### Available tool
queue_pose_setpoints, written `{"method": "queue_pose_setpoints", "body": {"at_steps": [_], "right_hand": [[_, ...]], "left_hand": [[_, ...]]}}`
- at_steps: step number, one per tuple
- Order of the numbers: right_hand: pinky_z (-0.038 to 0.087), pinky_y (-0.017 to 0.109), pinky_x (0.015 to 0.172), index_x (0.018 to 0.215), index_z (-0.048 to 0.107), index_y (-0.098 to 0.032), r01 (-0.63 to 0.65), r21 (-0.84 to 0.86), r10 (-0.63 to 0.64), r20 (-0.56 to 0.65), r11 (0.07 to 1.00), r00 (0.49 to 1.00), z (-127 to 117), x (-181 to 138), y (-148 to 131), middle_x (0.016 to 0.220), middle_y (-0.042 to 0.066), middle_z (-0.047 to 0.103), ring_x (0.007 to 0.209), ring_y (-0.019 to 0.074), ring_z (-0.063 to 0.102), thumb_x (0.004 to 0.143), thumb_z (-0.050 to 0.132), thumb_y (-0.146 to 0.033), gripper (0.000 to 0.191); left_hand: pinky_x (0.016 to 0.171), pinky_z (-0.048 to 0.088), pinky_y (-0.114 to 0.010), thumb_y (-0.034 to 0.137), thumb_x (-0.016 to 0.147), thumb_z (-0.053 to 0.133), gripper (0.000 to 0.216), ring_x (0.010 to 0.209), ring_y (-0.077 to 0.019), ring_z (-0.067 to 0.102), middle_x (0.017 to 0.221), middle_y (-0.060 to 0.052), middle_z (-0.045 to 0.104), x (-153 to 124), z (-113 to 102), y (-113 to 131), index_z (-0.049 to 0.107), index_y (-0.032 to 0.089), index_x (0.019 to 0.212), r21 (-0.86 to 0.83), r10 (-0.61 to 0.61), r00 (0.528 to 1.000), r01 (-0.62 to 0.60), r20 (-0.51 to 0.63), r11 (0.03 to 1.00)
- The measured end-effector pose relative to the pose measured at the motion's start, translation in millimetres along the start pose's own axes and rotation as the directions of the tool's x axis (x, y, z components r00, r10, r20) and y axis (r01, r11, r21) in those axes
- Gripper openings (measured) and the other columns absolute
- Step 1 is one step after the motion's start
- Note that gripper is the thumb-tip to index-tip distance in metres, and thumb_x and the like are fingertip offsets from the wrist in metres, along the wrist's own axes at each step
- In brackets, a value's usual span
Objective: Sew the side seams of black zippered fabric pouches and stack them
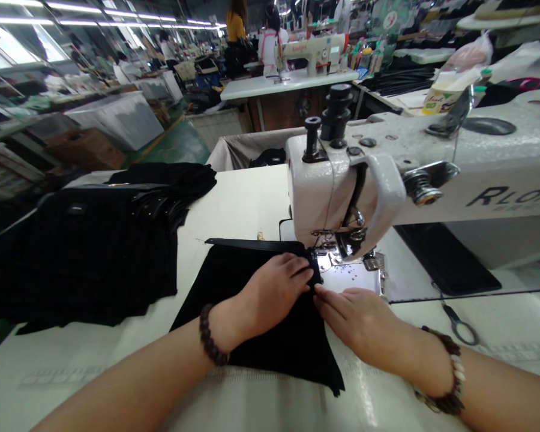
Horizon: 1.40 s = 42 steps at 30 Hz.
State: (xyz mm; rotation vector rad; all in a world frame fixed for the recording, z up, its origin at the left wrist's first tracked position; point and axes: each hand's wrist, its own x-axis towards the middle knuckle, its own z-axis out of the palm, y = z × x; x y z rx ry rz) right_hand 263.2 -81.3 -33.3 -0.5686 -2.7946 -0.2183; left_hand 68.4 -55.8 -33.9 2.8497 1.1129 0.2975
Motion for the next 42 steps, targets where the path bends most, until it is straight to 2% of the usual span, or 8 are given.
{"method": "queue_pose_setpoints", "body": {"at_steps": [5, 17, 31, 34, 36, 38, 40, 42], "right_hand": [[0.04, 0.03, 0.047, 0.092, 0.061, -0.007, -0.04, -0.005, 0.04, 0.017, 0.999, 0.999, 2, -2, -1, 0.096, 0.017, 0.064, 0.057, 0.0175, 0.055, 0.082, 0.035, -0.004, 0.027], [0.036, 0.026, 0.047, 0.088, 0.06, -0.013, -0.231, 0.04, 0.228, 0.059, 0.972, 0.972, 11, 5, 10, 0.09, 0.01, 0.065, 0.058, 0.0144, 0.056, 0.083, 0.038, -0.007, 0.024], [0.039, 0.024, 0.049, 0.091, 0.061, -0.013, -0.323, 0.064, 0.312, 0.139, 0.944, 0.94, 3, 16, 21, 0.088, 0.008, 0.066, 0.065, 0.0157, 0.06, 0.079, 0.051, -0.006, 0.018], [0.045, 0.027, 0.06, 0.09, 0.061, -0.017, -0.323, 0.112, 0.297, 0.199, 0.94, 0.934, -14, 1, 31, 0.09, 0.007, 0.065, 0.075, 0.0186, 0.061, 0.075, 0.061, -0.013, 0.016], [0.047, 0.036, 0.074, 0.098, 0.06, -0.02, -0.354, 0.189, 0.299, 0.269, 0.916, 0.916, -27, -20, 43, 0.104, 0.009, 0.061, 0.093, 0.0258, 0.057, 0.063, 0.073, -0.017, 0.037], [0.045, 0.041, 0.081, 0.102, 0.059, -0.024, -0.345, 0.226, 0.287, 0.253, 0.911, 0.924, -34, -43, 56, 0.12, 0.011, 0.051, 0.105, 0.0299, 0.051, 0.06, 0.074, -0.017, 0.045], [0.044, 0.04, 0.083, 0.094, 0.061, -0.023, -0.328, 0.253, 0.274, 0.227, 0.91, 0.935, -36, -59, 66, 0.121, 0.01, 0.049, 0.107, 0.0297, 0.049, 0.067, 0.069, -0.017, 0.028], [0.043, 0.04, 0.083, 0.086, 0.062, -0.023, -0.309, 0.261, 0.265, 0.192, 0.915, 0.945, -33, -63, 69, 0.115, 0.009, 0.051, 0.106, 0.0287, 0.05, 0.072, 0.064, -0.017, 0.015]], "left_hand": [[0.101, 0.034, -0.036, 0.013, 0.088, 0.043, 0.026, 0.112, -0.0202, 0.046, 0.118, -0.008, 0.054, -18, 14, 9, 0.052, 0.011, 0.112, 0.06, 0.055, 0.998, -0.054, -0.022, 0.997], [0.099, 0.035, -0.032, 0.014, 0.088, 0.045, 0.023, 0.107, -0.0175, 0.049, 0.109, -0.007, 0.058, 0, 14, -5, 0.054, 0.011, 0.108, 0.081, 0.065, 0.998, -0.066, 0.012, 0.995], [0.098, 0.035, -0.028, 0.016, 0.09, 0.043, 0.02, 0.109, -0.016, 0.049, 0.109, -0.005, 0.06, 15, 6, -16, 0.059, 0.014, 0.102, -0.007, 0.01, 0.999, -0.01, 0.033, 1.0], [0.102, 0.032, -0.032, 0.021, 0.09, 0.046, 0.024, 0.115, -0.0173, 0.046, 0.117, -0.006, 0.057, 10, -1, -15, 0.057, 0.014, 0.11, 0.001, -0.025, 0.995, 0.025, 0.091, 1.0], [0.104, 0.029, -0.038, 0.032, 0.088, 0.048, 0.034, 0.121, -0.0207, 0.041, 0.126, -0.01, 0.051, 2, -10, -9, 0.054, 0.013, 0.116, 0.003, -0.06, 0.991, 0.06, 0.123, 0.998], [0.105, 0.026, -0.045, 0.048, 0.084, 0.05, 0.051, 0.124, -0.0252, 0.036, 0.131, -0.013, 0.045, -10, -19, 2, 0.05, 0.011, 0.12, -0.014, -0.074, 0.99, 0.076, 0.117, 0.997], [0.104, 0.025, -0.049, 0.06, 0.078, 0.049, 0.067, 0.125, -0.0287, 0.035, 0.133, -0.015, 0.043, -23, -25, 15, 0.047, 0.01, 0.123, -0.035, -0.024, 0.994, 0.028, 0.103, 0.999], [0.104, 0.025, -0.05, 0.061, 0.076, 0.05, 0.071, 0.124, -0.0301, 0.036, 0.131, -0.016, 0.044, -33, -26, 28, 0.045, 0.008, 0.124, -0.037, 0.047, 0.995, -0.044, 0.089, 0.998]]}}
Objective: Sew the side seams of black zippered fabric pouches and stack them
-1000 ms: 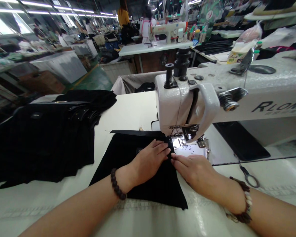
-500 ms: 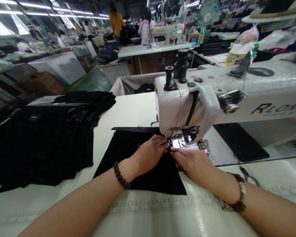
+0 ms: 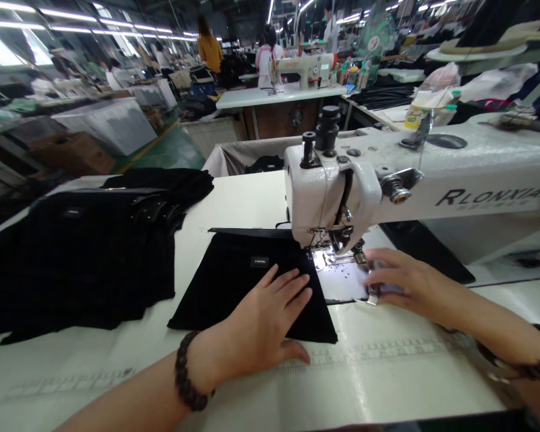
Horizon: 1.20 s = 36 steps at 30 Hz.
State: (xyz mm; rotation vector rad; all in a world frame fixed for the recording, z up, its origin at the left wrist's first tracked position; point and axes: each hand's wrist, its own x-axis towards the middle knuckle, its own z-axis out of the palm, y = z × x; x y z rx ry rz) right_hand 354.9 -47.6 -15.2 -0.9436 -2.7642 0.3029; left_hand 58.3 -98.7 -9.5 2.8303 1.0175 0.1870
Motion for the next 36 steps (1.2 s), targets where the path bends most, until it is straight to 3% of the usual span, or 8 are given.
{"method": "queue_pose_setpoints", "body": {"at_steps": [5, 12, 21, 24, 27, 30, 32, 36], "right_hand": [[0.043, 0.033, 0.065, 0.073, 0.059, -0.017, -0.14, -0.06, 0.13, -0.143, 0.988, 0.981, 16, 37, -15, 0.084, 0.008, 0.055, 0.08, 0.0236, 0.054, 0.064, 0.073, -0.022, 0.017], [0.037, 0.035, 0.067, 0.066, 0.056, -0.016, -0.298, -0.133, 0.263, -0.227, 0.945, 0.938, 33, 71, -30, 0.07, 0.007, 0.057, 0.075, 0.0243, 0.051, 0.067, 0.072, -0.035, 0.025], [0.032, 0.034, 0.066, 0.066, 0.055, -0.016, -0.351, -0.154, 0.307, -0.253, 0.923, 0.918, 33, 70, -35, 0.07, 0.008, 0.056, 0.075, 0.0244, 0.049, 0.074, 0.066, -0.036, 0.024], [0.033, 0.034, 0.065, 0.069, 0.055, -0.016, -0.322, -0.138, 0.282, -0.249, 0.937, 0.927, 30, 64, -39, 0.075, 0.009, 0.056, 0.077, 0.0246, 0.048, 0.073, 0.067, -0.034, 0.022], [0.035, 0.032, 0.066, 0.077, 0.056, -0.016, -0.194, -0.106, 0.169, -0.206, 0.975, 0.964, 27, 48, -52, 0.081, 0.007, 0.056, 0.079, 0.0219, 0.048, 0.072, 0.069, -0.028, 0.018], [0.035, 0.032, 0.067, 0.084, 0.056, -0.015, -0.011, -0.052, -0.001, -0.222, 0.999, 0.975, 29, 30, -66, 0.078, 0.005, 0.056, 0.074, 0.0194, 0.048, 0.081, 0.059, -0.027, 0.013], [0.034, 0.033, 0.064, 0.09, 0.056, -0.012, 0.067, -0.034, -0.074, -0.278, 0.997, 0.958, 33, 23, -73, 0.075, 0.006, 0.056, 0.071, 0.0195, 0.047, 0.086, 0.052, -0.028, 0.017], [0.032, 0.032, 0.06, 0.093, 0.056, -0.01, 0.109, -0.026, -0.112, -0.334, 0.994, 0.936, 40, 22, -78, 0.073, 0.006, 0.056, 0.068, 0.0187, 0.046, 0.088, 0.048, -0.026, 0.018]], "left_hand": [[0.101, 0.033, -0.042, 0.028, 0.086, 0.049, 0.038, 0.116, -0.0244, 0.047, 0.124, -0.015, 0.051, -5, 10, 14, 0.05, 0.006, 0.116, 0.052, 0.053, 0.992, -0.048, -0.119, 0.998], [0.091, 0.043, -0.043, 0.043, 0.081, 0.054, 0.051, 0.107, -0.0283, 0.052, 0.119, -0.017, 0.055, 0, 18, 20, 0.05, 0.004, 0.114, 0.103, 0.035, 0.984, -0.017, -0.176, 0.994], [0.086, 0.048, -0.042, 0.018, 0.081, 0.041, 0.033, 0.1, -0.0265, 0.057, 0.109, -0.018, 0.061, 8, 18, 29, 0.058, 0.003, 0.105, -0.054, -0.011, 0.945, -0.007, -0.326, 0.999], [0.089, 0.047, -0.038, 0.016, 0.083, 0.038, 0.032, 0.101, -0.0213, 0.057, 0.109, -0.012, 0.062, 8, 4, 23, 0.06, 0.008, 0.106, -0.333, -0.181, 0.947, 0.086, -0.264, 0.939], [0.087, 0.047, -0.032, 0.017, 0.086, 0.037, 0.031, 0.096, -0.018, 0.059, 0.106, -0.007, 0.064, 9, -9, 15, 0.063, 0.013, 0.101, -0.654, -0.383, 0.917, 0.223, -0.111, 0.723], [0.086, 0.045, -0.029, 0.019, 0.086, 0.038, 0.029, 0.094, -0.0181, 0.059, 0.101, -0.005, 0.065, 12, -13, 9, 0.067, 0.014, 0.09, -0.805, -0.448, 0.893, 0.296, 0.043, 0.514], [0.09, 0.042, -0.029, 0.018, 0.085, 0.039, 0.029, 0.098, -0.0189, 0.057, 0.097, -0.004, 0.066, 14, -12, 8, 0.067, 0.015, 0.091, -0.81, -0.45, 0.888, 0.331, 0.094, 0.484], [0.094, 0.038, -0.03, 0.018, 0.086, 0.038, 0.029, 0.103, -0.0177, 0.052, 0.107, -0.003, 0.062, 15, -6, 11, 0.066, 0.018, 0.093, -0.728, -0.375, 0.92, 0.334, 0.114, 0.599]]}}
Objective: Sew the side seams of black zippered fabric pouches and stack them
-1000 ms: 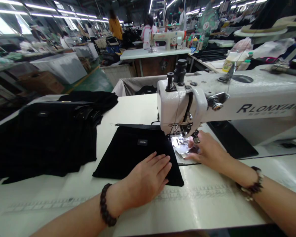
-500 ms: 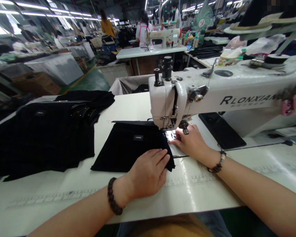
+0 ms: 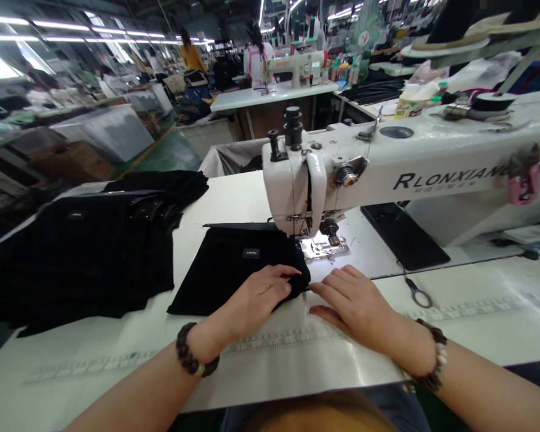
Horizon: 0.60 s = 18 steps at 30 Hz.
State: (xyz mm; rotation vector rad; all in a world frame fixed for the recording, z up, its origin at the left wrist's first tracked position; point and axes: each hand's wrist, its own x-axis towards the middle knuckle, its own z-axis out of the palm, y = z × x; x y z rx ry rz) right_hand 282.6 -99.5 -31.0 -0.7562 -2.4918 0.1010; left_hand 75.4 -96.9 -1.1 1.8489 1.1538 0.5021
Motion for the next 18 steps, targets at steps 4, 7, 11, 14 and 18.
{"method": "queue_pose_setpoints", "body": {"at_steps": [4, 7, 11, 14, 18], "right_hand": [[0.03, 0.031, 0.057, 0.08, 0.057, -0.012, 0.012, 0.009, -0.011, -0.041, 1.0, 0.999, 2.2, 1.3, 0.2, 0.066, 0.004, 0.053, 0.062, 0.0167, 0.043, 0.089, 0.045, -0.018, 0.015], [0.029, 0.031, 0.056, 0.08, 0.057, -0.013, -0.006, 0.02, 0.007, -0.058, 1.0, 0.998, 1.5, 0.7, 1.2, 0.065, 0.004, 0.053, 0.061, 0.0165, 0.042, 0.089, 0.042, -0.017, 0.018], [0.03, 0.031, 0.057, 0.086, 0.057, -0.011, -0.015, 0.056, 0.016, -0.014, 0.998, 1.0, 1.1, -0.7, 1.8, 0.069, 0.005, 0.055, 0.062, 0.017, 0.044, 0.089, 0.042, -0.017, 0.017], [0.031, 0.031, 0.057, 0.083, 0.058, -0.012, -0.041, 0.074, 0.04, 0.002, 0.996, 0.999, 2.3, -1.0, 1.0, 0.069, 0.005, 0.055, 0.062, 0.0168, 0.045, 0.09, 0.042, -0.02, 0.019], [0.03, 0.031, 0.057, 0.103, 0.057, -0.011, -0.014, 0.036, 0.011, 0.092, 0.999, 0.996, 6.5, -0.1, -1.4, 0.071, 0.004, 0.055, 0.061, 0.0167, 0.045, 0.09, 0.041, -0.019, 0.022]], "left_hand": [[0.094, 0.038, -0.032, 0.023, 0.085, 0.047, 0.023, 0.105, -0.0184, 0.05, 0.113, -0.003, 0.057, -2.3, 4.3, -1.2, 0.067, 0.021, 0.096, 0.091, 0.038, 0.999, -0.04, 0.016, 0.995], [0.088, 0.043, -0.031, 0.022, 0.08, 0.056, 0.018, 0.098, -0.0173, 0.055, 0.107, -0.002, 0.06, -2.4, 5.3, -3.7, 0.069, 0.023, 0.092, 0.034, 0.009, 1.0, -0.009, -0.006, 0.999], [0.074, 0.05, -0.027, 0.017, 0.081, 0.054, 0.015, 0.082, -0.0147, 0.061, 0.09, -0.002, 0.064, -3.8, 6.8, -4.8, 0.068, 0.019, 0.08, -0.004, 0.074, 0.993, -0.075, -0.09, 0.997], [0.069, 0.05, -0.025, 0.012, 0.085, 0.044, 0.019, 0.077, -0.0133, 0.06, 0.082, -0.003, 0.062, -6.9, 6.9, -3.1, 0.061, 0.016, 0.08, 0.138, 0.219, 0.929, -0.185, -0.298, 0.973], [0.067, 0.049, -0.025, 0.009, 0.087, 0.037, 0.017, 0.075, -0.0134, 0.056, 0.08, -0.004, 0.057, -5.8, 1.4, -4.0, 0.052, 0.015, 0.083, 0.441, 0.438, 0.797, -0.244, -0.415, 0.863]]}}
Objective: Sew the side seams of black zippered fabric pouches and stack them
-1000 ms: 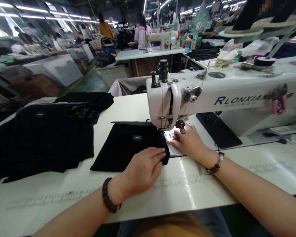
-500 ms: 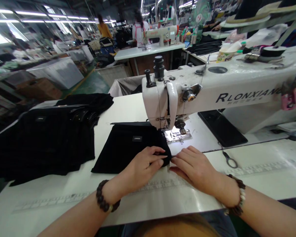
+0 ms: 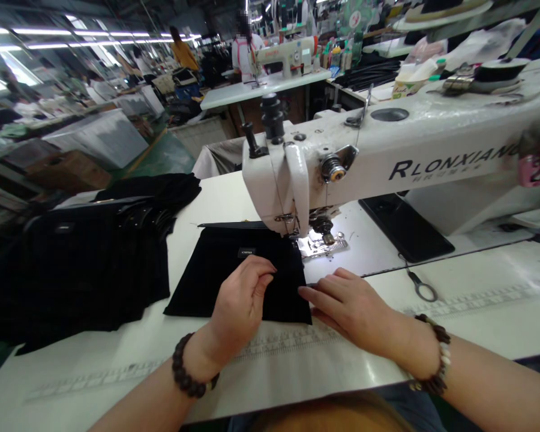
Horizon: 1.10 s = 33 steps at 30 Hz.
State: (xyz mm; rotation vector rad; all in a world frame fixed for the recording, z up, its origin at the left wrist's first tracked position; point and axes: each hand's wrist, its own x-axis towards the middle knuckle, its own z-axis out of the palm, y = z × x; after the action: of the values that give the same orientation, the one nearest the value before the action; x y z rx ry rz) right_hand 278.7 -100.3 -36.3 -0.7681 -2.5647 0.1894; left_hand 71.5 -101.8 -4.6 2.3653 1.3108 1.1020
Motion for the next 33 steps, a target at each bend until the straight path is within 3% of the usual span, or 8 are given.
{"method": "queue_pose_setpoints", "body": {"at_steps": [4, 8, 12, 16, 25, 33], "right_hand": [[0.027, 0.031, 0.056, 0.104, 0.059, -0.013, 0.031, -0.016, -0.028, 0.148, 0.999, 0.989, 4, 1, 0, 0.068, 0.003, 0.054, 0.058, 0.0157, 0.044, 0.089, 0.045, -0.023, 0.023], [0.027, 0.031, 0.057, 0.106, 0.058, -0.014, 0.046, 0.015, -0.048, 0.207, 0.999, 0.977, 3, 0, 1, 0.069, 0.002, 0.057, 0.06, 0.015, 0.047, 0.089, 0.046, -0.026, 0.024], [0.029, 0.032, 0.063, 0.079, 0.06, -0.017, 0.084, 0.018, -0.086, 0.264, 0.996, 0.961, -1, -3, 0, 0.065, 0.0, 0.057, 0.059, 0.0143, 0.048, 0.088, 0.048, -0.025, 0.017], [0.03, 0.033, 0.066, 0.073, 0.056, -0.018, 0.111, 0.033, -0.116, 0.269, 0.993, 0.956, -5, -6, -2, 0.064, -0.001, 0.056, 0.058, 0.0139, 0.049, 0.089, 0.047, -0.025, 0.02], [0.03, 0.032, 0.059, 0.083, 0.059, -0.016, 0.173, 0.084, -0.19, 0.273, 0.981, 0.943, -8, -7, -2, 0.064, 0.0, 0.056, 0.056, 0.0137, 0.047, 0.091, 0.043, -0.024, 0.019], [0.032, 0.031, 0.062, 0.086, 0.059, -0.016, 0.155, 0.09, -0.175, 0.303, 0.984, 0.937, -12, -9, -2, 0.063, 0.0, 0.056, 0.054, 0.0137, 0.047, 0.092, 0.039, -0.026, 0.023]], "left_hand": [[0.061, 0.049, -0.024, 0.01, 0.088, 0.037, 0.014, 0.068, -0.0134, 0.054, 0.074, -0.004, 0.054, 6, -1, -6, 0.049, 0.015, 0.084, 0.173, 0.179, 0.982, -0.186, 0.054, 0.967], [0.061, 0.051, -0.029, 0.014, 0.089, 0.04, 0.013, 0.069, -0.0169, 0.055, 0.075, -0.006, 0.057, 4, 3, 0, 0.052, 0.011, 0.088, 0.236, 0.256, 0.938, -0.31, 0.234, 0.921], [0.071, 0.052, -0.04, 0.013, 0.086, 0.04, 0.021, 0.082, -0.0228, 0.058, 0.094, -0.012, 0.061, -7, 8, 5, 0.055, 0.009, 0.099, 0.232, 0.313, 0.868, -0.42, 0.386, 0.878], [0.085, 0.049, -0.034, 0.005, 0.084, 0.041, 0.025, 0.096, -0.02, 0.056, 0.101, -0.011, 0.062, -19, 14, -2, 0.056, 0.006, 0.103, 0.119, 0.374, 0.841, -0.449, 0.39, 0.886], [0.088, 0.049, -0.035, 0.006, 0.084, 0.041, 0.025, 0.099, -0.0206, 0.055, 0.103, -0.012, 0.061, -26, 22, -8, 0.056, 0.005, 0.104, 0.121, 0.365, 0.826, -0.453, 0.43, 0.883], [0.089, 0.049, -0.039, 0.005, 0.087, 0.036, 0.026, 0.098, -0.0223, 0.055, 0.102, -0.013, 0.062, -26, 19, -10, 0.058, 0.004, 0.102, 0.09, 0.453, 0.804, -0.522, 0.386, 0.848]]}}
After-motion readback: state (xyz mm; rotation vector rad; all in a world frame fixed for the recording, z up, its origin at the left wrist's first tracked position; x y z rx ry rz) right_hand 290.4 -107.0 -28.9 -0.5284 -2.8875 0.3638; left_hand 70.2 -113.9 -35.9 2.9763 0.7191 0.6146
